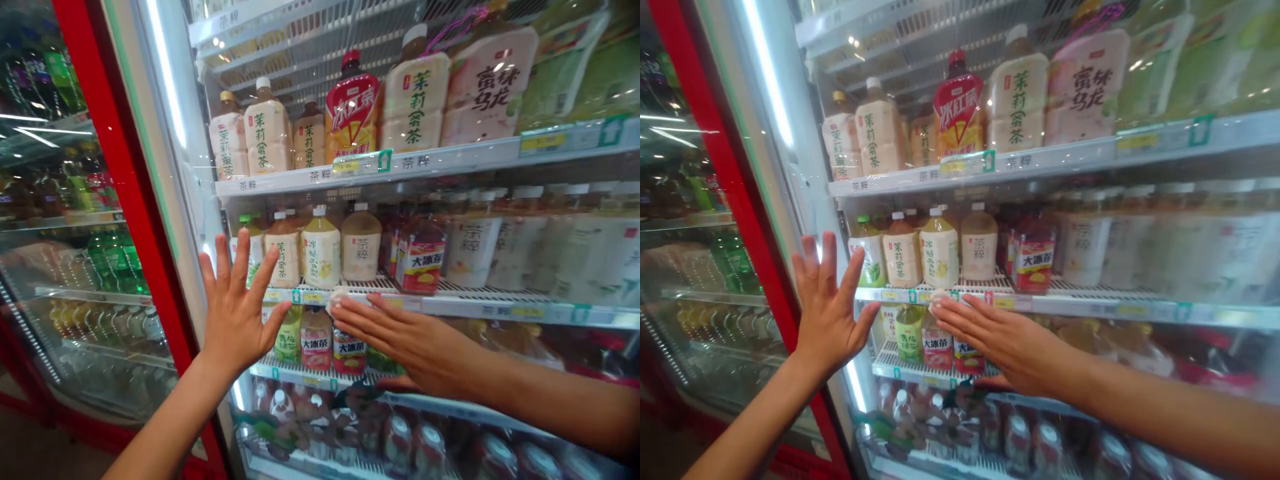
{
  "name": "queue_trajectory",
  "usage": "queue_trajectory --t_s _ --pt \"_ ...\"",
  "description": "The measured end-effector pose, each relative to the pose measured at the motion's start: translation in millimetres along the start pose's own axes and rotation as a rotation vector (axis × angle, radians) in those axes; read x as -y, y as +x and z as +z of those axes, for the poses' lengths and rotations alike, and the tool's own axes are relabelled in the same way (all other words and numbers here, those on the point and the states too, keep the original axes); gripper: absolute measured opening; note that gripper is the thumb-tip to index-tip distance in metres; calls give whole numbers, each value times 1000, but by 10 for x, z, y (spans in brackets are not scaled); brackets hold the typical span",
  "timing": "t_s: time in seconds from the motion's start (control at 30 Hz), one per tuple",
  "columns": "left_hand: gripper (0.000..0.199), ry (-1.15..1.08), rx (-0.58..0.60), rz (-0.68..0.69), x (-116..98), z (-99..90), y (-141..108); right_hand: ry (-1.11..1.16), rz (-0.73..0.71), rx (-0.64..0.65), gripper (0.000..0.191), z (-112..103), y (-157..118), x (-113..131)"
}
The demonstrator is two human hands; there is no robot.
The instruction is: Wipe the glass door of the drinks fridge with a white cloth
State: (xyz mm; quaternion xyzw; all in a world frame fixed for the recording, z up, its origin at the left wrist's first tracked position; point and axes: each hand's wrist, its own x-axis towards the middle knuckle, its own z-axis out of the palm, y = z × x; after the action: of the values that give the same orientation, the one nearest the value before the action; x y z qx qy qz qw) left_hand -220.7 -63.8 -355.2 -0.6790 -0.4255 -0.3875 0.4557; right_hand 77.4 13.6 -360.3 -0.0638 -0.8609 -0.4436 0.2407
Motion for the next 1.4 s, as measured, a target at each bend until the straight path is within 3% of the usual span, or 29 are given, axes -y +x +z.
queue_trajectory --t_s 0.03,0.1,0.17,0.2,0.23,0.3,0.37,0.4,0.53,0.67,0.87,1.03,1.17,1.3,1.4 --pt "77 -12 -4 8 -73 14 -95 -2 36 11 86 1 -65 56" --pt "76 -56 5 -27 -207 102 -327 -28 245 -10 90 -5 -126 111" --pt "75 -114 31 -162 -330 249 -602 -77 480 -58 98 45 -158 206" --pt "75 -140 50 -250 -389 331 -744 -93 520 -71 100 103 -183 299" --pt "76 -158 72 -333 -447 411 -878 -102 519 -65 100 180 -217 419" --pt "78 -175 118 -433 -562 549 -1097 -39 338 -4 88 347 -302 686" --pt "80 -178 154 -442 -677 644 -1216 -11 299 15 80 465 -375 882" --pt "82 -178 158 -432 -736 675 -1236 -16 345 2 79 496 -400 940" --pt "86 -165 111 -371 -984 735 -1168 -66 649 -53 84 539 -498 1130" --pt "85 -167 100 -293 -1214 752 -1066 -18 563 -31 78 581 -680 1358" --pt "91 -189 122 -276 -1507 755 -965 -124 864 -15 88 469 -991 1225" --pt "95 -204 140 -218 -1787 869 -925 -126 724 51 82 436 -1280 1355" --pt "94 -206 97 -249 -2000 964 -814 -121 896 43 86 388 -1398 1255" --pt "94 -187 82 -220 -2074 988 -708 -100 837 -20 88 384 -1614 1267" --pt "93 -170 79 -213 -2044 973 -677 -141 846 -77 88 303 -1777 997"
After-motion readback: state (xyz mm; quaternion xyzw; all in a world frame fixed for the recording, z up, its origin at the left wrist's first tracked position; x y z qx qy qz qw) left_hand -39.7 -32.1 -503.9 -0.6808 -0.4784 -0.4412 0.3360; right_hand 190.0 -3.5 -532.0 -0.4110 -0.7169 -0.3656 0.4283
